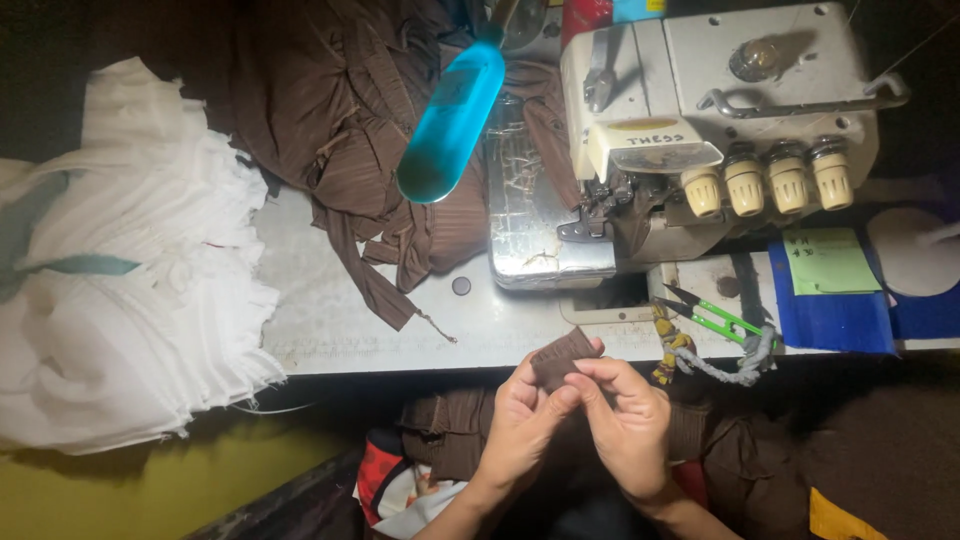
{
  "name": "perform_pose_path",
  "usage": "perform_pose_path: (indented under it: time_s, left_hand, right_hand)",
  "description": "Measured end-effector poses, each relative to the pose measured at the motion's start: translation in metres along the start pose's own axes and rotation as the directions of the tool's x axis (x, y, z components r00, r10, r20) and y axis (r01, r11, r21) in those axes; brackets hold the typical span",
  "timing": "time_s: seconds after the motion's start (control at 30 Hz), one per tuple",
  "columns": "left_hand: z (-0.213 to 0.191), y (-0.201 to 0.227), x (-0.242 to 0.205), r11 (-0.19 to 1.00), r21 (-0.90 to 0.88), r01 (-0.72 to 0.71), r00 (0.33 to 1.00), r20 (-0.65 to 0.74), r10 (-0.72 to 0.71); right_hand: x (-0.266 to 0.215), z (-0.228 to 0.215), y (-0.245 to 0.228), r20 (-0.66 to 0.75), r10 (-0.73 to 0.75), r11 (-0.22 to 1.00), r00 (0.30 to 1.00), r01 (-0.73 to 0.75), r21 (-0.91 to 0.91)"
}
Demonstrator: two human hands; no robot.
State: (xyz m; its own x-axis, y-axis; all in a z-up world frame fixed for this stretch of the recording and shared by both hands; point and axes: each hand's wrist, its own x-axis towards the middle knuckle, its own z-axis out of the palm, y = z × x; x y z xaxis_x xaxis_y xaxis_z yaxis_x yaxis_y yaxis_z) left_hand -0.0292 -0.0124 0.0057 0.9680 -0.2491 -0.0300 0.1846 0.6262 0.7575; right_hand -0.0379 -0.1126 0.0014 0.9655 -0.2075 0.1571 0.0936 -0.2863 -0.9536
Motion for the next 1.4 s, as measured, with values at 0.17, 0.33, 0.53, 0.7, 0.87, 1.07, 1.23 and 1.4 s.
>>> perform_pose_path:
  time_s: [0.17, 0.33, 0.53, 0.7, 0.87, 1.07, 1.23, 1.4]
  left_hand:
    - [0.000, -0.001, 0.002, 0.999, -0.050, -0.001, 0.994, -0.111, -0.004]
    - [-0.002, -0.004, 0.003, 0.999, 0.037, -0.013, 0.976, -0.216, 0.020]
    - [0.002, -0.001, 0.004, 0.998, 0.037, -0.041, 0.964, -0.262, 0.049]
    - [0.001, 0.009, 0.010, 0.975, 0.216, -0.054, 0.952, -0.283, 0.115]
    - [-0.001, 0.057, 0.022, 0.885, 0.428, -0.183, 0.953, -0.143, 0.266]
    - [0.004, 0.111, 0.052, 0.878, 0.419, -0.232, 0.950, -0.095, 0.297]
    - [0.004, 0.144, 0.061, 0.951, 0.152, -0.270, 0.954, -0.087, 0.285]
    - [-0.011, 0.167, 0.070, 0.937, 0.223, -0.270, 0.959, -0.030, 0.283]
  right_hand:
    - [0.002, 0.002, -0.002, -0.035, 0.121, 0.992, 0.992, -0.122, -0.017]
    - [0.001, 0.006, 0.005, -0.028, 0.085, 0.992, 0.996, -0.082, 0.098]
    - [0.001, 0.005, 0.001, -0.012, 0.112, 0.984, 0.994, -0.109, 0.144]
    - [0.003, 0.005, -0.002, 0.004, 0.039, 0.987, 0.999, -0.039, 0.158]
    - [0.030, 0.012, -0.014, 0.083, -0.353, 0.935, 0.932, 0.350, 0.053]
    - [0.041, 0.040, 0.006, 0.304, -0.338, 0.888, 0.891, 0.195, 0.416]
    - [0.030, 0.049, 0.001, 0.458, -0.294, 0.847, 0.839, 0.007, 0.531]
    - [0.027, 0.053, 0.011, 0.459, -0.243, 0.826, 0.855, -0.066, 0.560]
